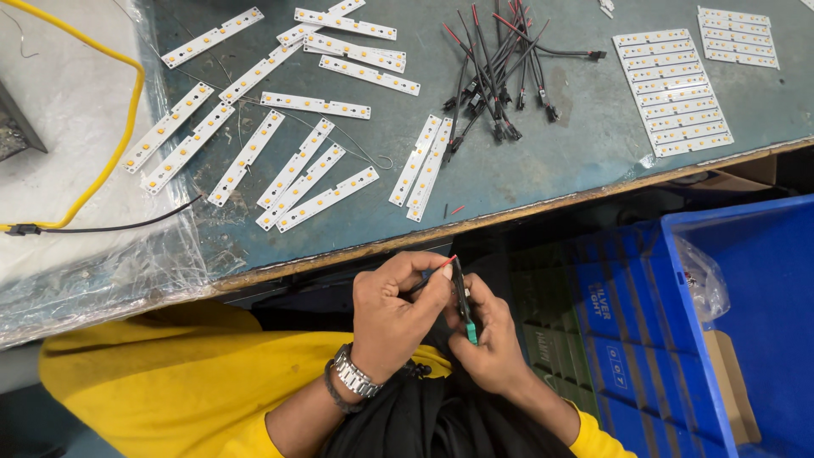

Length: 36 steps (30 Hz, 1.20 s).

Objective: The person cuts LED strips into smaller segments using pliers and then strips the ends of wires using wire strippers. The person handles multiple LED strips and wires on a workbench, preparing them for assembly.

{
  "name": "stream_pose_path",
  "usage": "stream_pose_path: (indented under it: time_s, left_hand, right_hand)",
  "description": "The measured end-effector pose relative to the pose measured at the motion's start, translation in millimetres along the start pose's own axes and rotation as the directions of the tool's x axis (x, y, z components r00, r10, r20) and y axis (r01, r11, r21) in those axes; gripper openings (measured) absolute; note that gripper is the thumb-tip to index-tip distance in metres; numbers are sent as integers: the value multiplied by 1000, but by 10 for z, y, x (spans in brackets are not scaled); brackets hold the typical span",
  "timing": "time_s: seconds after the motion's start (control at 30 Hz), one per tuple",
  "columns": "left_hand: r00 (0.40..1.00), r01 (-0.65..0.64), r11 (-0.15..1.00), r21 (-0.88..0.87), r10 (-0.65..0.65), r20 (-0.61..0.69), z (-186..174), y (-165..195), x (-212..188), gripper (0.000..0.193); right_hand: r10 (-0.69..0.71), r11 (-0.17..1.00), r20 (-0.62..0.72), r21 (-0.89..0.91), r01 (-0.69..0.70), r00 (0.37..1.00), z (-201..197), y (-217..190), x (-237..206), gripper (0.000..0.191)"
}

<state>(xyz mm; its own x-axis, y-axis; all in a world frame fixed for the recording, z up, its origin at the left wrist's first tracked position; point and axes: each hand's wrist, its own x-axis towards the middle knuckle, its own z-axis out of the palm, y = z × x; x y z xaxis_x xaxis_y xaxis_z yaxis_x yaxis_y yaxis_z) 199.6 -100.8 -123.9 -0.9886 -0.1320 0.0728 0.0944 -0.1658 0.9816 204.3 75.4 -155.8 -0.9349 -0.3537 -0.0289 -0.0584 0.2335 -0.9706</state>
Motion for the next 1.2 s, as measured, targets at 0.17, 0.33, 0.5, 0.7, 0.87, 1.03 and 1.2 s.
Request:
stream_pose_path:
  time_s: [0.17,0.33,0.5,0.7,0.87,1.03,1.2]
  left_hand:
    - [999,-46,999,7,46,10,11,54,34,13]
    - [996,-91,992,89,89,22,-15,122,11,12]
    - [985,-174,979,111,173,20,33,126,-68,12]
    - [918,-237,944,228,295,-264,-185,492,39,8]
    - [989,26,999,-26,-29,-148,-282,343,16,10]
    - [989,113,993,-19,-114,-89,-184,68,40,13]
    - [997,23,991,134,-14,-70,-220,175,61,15]
  right_hand:
    - [29,998,-11,62,-28,1000,23,-25,11,29]
    - [99,924,-27,373,-81,995,-51,105,-61,41]
    - [93,935,-88,350,-56,992,-51,168,-194,51]
    - [-172,727,-342,589,353,924,-524,-567,224,36]
    - [-32,638,-260,738,220,965,-591,-340,127,28]
    - [140,837,230,492,-239,963,-278,-135,-95,74]
    - [135,885,323,386,-260,937,-152,-407,56,76]
